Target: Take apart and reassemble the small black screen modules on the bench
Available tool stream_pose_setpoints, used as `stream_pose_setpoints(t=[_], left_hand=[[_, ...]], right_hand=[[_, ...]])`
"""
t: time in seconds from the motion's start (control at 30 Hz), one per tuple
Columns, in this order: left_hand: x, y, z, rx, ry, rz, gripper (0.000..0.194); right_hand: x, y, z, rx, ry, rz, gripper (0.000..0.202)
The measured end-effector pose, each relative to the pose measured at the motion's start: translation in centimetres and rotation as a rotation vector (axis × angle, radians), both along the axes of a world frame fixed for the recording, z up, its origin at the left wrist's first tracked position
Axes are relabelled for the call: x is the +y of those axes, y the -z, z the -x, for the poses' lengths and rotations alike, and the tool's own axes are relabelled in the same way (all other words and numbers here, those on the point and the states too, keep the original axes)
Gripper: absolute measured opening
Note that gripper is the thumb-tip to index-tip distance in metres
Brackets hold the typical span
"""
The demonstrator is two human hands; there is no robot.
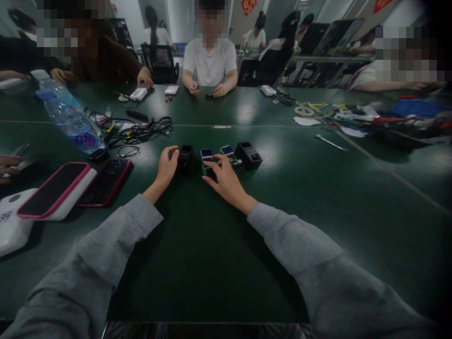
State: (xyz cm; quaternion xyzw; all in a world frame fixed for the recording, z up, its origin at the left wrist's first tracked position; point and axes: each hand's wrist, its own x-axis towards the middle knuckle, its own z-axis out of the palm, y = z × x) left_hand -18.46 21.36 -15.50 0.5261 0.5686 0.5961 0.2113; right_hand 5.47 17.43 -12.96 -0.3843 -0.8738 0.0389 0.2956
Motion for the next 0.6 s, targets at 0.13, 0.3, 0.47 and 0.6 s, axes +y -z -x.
stream_pose_setpoints(t=[0.13, 0.3, 0.47, 0.6], left_hand=[[0.1, 0.4, 0.0, 0.024, 0.023, 0.032, 0.021], [-0.7, -0.5, -0.6, 0.176, 0.083, 0.009, 0.023], [-1.2, -1.1, -1.0, 0.300, 0.170, -0.029, 0.023], [-1.2, -1.1, -1.1, 0.338, 0.189, -0.047, 0.022]], right_hand=[[0.1, 0.1, 0.0, 0.019, -0.029, 0.066, 0.040], [0.4, 0.4, 0.0, 0.018, -0.082, 0.070, 0.047], [0.5, 0.4, 0.1, -0.005, -0.123, 0.079, 0.052], [0.4, 0.2, 0.2, -0.012, -0.111, 0.103, 0.051]])
